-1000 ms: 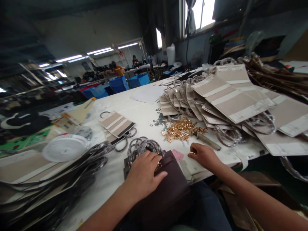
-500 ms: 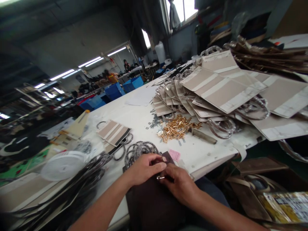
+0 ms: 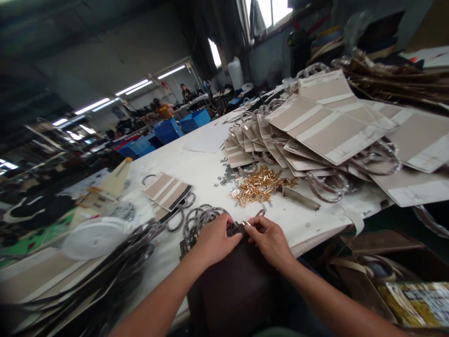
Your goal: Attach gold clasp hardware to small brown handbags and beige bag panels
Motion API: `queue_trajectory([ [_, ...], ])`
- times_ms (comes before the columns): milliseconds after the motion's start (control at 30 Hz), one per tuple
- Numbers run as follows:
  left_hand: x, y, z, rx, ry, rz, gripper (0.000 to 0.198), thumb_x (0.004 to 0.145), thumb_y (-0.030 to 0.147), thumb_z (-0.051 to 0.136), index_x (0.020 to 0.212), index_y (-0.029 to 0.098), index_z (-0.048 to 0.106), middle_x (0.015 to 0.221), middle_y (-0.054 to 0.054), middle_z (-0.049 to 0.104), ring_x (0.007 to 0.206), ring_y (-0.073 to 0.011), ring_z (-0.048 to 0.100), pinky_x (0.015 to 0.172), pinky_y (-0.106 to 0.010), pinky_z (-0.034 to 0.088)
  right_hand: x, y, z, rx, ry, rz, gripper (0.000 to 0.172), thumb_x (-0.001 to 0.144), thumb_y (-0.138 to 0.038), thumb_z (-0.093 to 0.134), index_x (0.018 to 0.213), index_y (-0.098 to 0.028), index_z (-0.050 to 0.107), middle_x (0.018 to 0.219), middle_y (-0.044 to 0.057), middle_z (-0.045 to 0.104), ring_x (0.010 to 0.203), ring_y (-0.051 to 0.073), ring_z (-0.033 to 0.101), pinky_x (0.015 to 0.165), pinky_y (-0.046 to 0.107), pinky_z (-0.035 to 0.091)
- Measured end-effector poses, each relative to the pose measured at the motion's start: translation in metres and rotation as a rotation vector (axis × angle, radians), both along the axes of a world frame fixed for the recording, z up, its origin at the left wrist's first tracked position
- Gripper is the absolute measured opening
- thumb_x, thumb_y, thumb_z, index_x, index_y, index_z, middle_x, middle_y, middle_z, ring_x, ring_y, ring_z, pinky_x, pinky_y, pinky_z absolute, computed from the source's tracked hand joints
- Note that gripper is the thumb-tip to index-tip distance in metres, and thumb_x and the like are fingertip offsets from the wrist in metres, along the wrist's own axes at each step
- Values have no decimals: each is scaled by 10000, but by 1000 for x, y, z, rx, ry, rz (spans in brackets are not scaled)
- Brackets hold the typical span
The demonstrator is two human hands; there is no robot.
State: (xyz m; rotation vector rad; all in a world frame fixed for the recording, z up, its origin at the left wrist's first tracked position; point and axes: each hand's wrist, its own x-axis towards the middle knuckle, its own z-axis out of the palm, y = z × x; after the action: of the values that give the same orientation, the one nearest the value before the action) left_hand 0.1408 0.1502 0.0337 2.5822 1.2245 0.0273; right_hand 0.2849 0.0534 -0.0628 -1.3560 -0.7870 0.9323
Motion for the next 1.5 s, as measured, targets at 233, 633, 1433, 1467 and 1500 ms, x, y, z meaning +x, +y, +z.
queue_trajectory([
  [233, 2, 1, 4, -33, 19, -25, 414, 777, 435, 759, 1101, 248, 584, 996, -56, 759, 899, -292, 733, 754, -343, 499, 11, -12, 22, 97, -358, 65, 209, 929, -426, 672, 857, -231, 696, 837, 21, 710, 794, 208, 657, 695, 306, 502],
  [633, -14, -8, 22, -185, -133, 75, 668, 754, 259, 742, 1386, 237, 528, 1087, -45, 755, 951, -253, 721, 831, -331, 515, 2, -26, 16, 255, -578, 4, 233, 993, -341, 603, 1126, -268, 779, 988, 56, 757, 885, 222, 727, 794, 327, 585],
  [1433, -13, -18, 24, -241, -245, 22, 855, 773, 212, 679, 1588, 309, 439, 1048, -13, 790, 877, -232, 708, 763, -311, 515, -6, -29, 19, 201, -796, 0, 269, 999, -285, 577, 1211, -257, 740, 1082, 78, 791, 952, 260, 761, 849, 366, 606],
  [1467, -14, -19, 25, -244, -255, 25, 848, 775, 207, 680, 1583, 311, 446, 1057, -11, 791, 875, -227, 708, 771, -311, 516, -5, -29, 22, 182, -820, 22, 270, 996, -286, 571, 1205, -263, 740, 1069, 78, 792, 951, 263, 759, 857, 371, 603],
  [1500, -14, -20, 26, -250, -263, 28, 842, 776, 204, 682, 1579, 312, 452, 1056, -7, 792, 873, -223, 707, 779, -310, 517, -3, -29, 25, 167, -838, 43, 262, 992, -288, 566, 1185, -266, 743, 1046, 77, 792, 938, 262, 757, 856, 372, 600],
])
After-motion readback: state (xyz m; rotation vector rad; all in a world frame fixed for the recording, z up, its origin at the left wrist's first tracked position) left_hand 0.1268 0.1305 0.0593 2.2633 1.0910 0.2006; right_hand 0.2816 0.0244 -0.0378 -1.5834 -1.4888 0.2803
